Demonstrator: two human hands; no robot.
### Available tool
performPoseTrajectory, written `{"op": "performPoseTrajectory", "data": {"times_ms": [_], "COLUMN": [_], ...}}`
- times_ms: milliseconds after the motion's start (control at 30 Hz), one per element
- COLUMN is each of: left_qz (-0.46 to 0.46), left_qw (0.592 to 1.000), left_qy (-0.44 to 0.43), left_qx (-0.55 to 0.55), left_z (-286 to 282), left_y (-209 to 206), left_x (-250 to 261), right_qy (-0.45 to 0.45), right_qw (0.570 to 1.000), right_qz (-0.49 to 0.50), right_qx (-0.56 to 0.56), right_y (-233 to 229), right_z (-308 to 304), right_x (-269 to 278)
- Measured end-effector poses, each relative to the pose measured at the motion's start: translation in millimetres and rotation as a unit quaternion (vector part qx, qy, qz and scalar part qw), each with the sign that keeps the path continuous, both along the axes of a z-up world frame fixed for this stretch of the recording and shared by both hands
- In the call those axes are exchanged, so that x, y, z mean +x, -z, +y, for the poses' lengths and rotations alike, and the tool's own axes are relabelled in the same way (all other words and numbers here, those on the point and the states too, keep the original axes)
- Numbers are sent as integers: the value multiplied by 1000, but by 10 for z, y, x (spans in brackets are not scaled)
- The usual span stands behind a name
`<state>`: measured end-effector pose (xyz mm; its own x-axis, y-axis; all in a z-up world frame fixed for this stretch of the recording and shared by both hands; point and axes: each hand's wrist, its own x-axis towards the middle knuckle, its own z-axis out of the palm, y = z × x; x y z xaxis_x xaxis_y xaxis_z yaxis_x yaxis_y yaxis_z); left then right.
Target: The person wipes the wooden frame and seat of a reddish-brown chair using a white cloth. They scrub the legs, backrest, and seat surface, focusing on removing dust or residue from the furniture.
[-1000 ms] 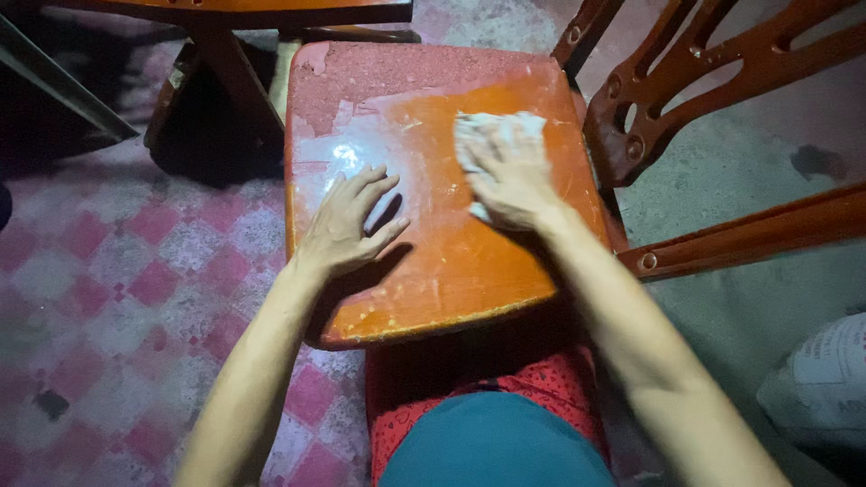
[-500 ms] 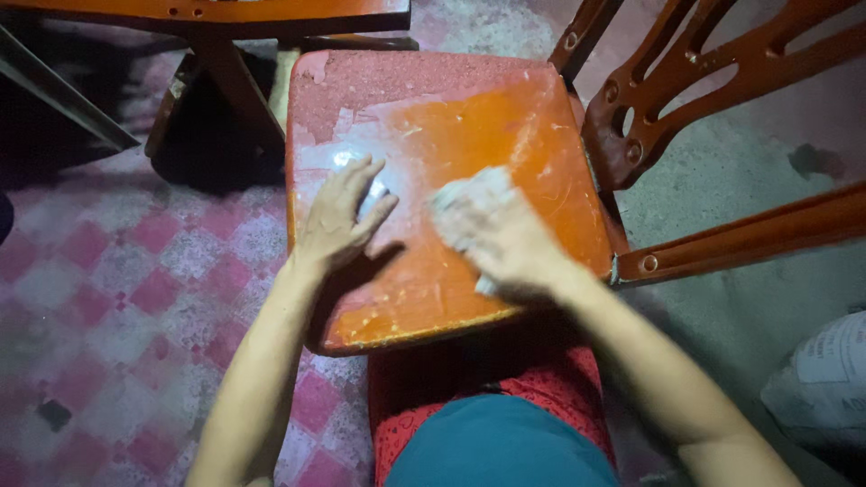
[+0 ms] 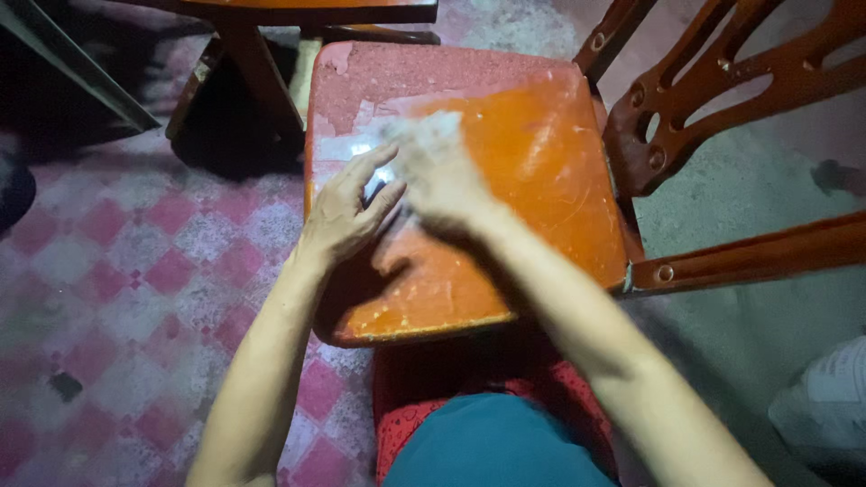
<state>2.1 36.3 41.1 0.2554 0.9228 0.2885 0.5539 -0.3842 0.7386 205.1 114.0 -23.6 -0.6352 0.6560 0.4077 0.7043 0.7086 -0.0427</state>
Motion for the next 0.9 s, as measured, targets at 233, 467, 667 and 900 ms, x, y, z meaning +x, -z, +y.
{"op": "performPoseTrajectory", "data": {"times_ms": [233,467,667,900], "left_qz": [6,-6,-14,5], "left_qw": [999,1000,998,995], "left_qy": [9,3,23,13], "left_qx": [37,-3,65,104], "left_z": [53,90,102,74], "left_y": [29,-21,-23,36], "left_x": [-3,-7,-69,-7], "right_qy": [-150,58,183,126], "right_qw": [980,975,974,982], "right_qz": [23,37,-8,-46], "right_qx": [-132,-213,-135,-135], "right_y": [-336,-509,-134,-95], "right_z": [-1229,-965,-149,98], "right_x": [230,1410,1433,64]}}
